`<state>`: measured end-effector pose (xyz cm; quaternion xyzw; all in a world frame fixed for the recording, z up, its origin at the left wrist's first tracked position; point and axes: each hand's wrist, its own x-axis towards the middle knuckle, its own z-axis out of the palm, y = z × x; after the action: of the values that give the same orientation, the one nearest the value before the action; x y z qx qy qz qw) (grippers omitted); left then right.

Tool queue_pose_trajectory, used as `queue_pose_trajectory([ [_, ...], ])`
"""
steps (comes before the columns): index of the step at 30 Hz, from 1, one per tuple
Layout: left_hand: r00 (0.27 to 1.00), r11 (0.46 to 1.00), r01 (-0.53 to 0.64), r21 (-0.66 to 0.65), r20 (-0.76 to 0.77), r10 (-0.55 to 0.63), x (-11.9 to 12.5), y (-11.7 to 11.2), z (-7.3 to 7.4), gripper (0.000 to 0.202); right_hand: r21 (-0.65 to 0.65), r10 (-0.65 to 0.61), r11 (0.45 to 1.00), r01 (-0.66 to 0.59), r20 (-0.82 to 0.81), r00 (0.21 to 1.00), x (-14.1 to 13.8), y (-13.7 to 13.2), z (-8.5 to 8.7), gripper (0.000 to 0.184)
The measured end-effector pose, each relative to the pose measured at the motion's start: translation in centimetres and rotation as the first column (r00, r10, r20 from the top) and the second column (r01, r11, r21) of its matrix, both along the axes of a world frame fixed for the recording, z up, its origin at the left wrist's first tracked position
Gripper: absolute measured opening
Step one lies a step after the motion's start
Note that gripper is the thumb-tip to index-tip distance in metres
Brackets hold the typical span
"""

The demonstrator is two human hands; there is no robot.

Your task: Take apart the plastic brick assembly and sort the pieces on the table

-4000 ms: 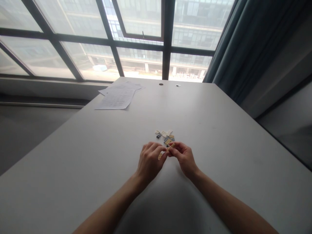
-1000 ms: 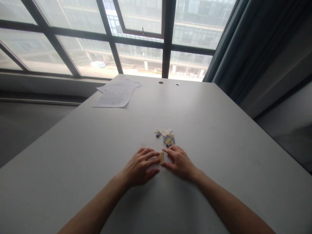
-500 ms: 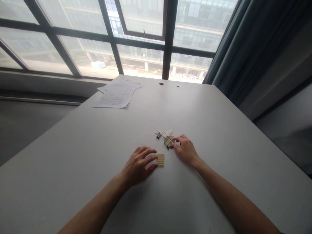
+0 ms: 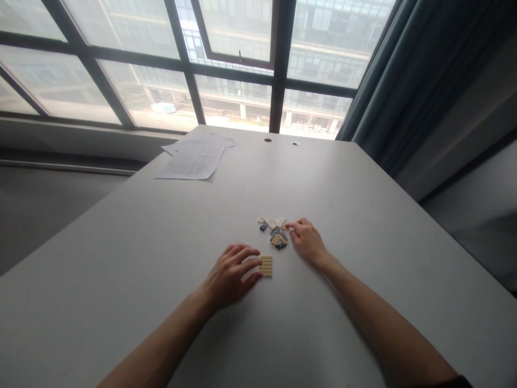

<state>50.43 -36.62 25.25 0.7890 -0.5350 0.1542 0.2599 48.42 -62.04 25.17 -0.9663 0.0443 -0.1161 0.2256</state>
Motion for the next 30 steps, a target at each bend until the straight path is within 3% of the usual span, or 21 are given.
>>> queue_pose_trajectory([
  [4,1.000,1.000,-0.009,-0.007,0.009,0.009,0.0,-0.1,0.1,0.013,-0.080,-0.018,0.997,0.019,0.014,1.000,-0.3,-0.4,-0.1,0.027],
  [14,1.000,1.000,-0.007,-0.007,0.022,0.007,0.1,-0.1,-0.1,0.011,-0.035,-0.027,0.999,0.030,0.086,0.996,-0.4,-0.8,0.0,0.013],
  [18,1.000,1.000,-0.011,0.000,0.020,0.011,0.1,-0.2,0.0,0.010,-0.031,0.149,0.989,-0.146,0.125,0.981,-0.3,0.0,0.1,0.027],
  [22,1.000,1.000,-0.016,0.003,0.013,0.016,0.0,-0.1,0.0,0.011,-0.095,0.318,0.947,-0.308,0.125,0.940,-0.4,0.7,0.0,0.022],
  [30,1.000,1.000,-0.006,-0.003,0.016,0.006,-0.1,-0.2,0.2,0.011,-0.116,0.088,0.990,-0.078,0.082,0.993,-0.1,1.5,1.0,0.016],
])
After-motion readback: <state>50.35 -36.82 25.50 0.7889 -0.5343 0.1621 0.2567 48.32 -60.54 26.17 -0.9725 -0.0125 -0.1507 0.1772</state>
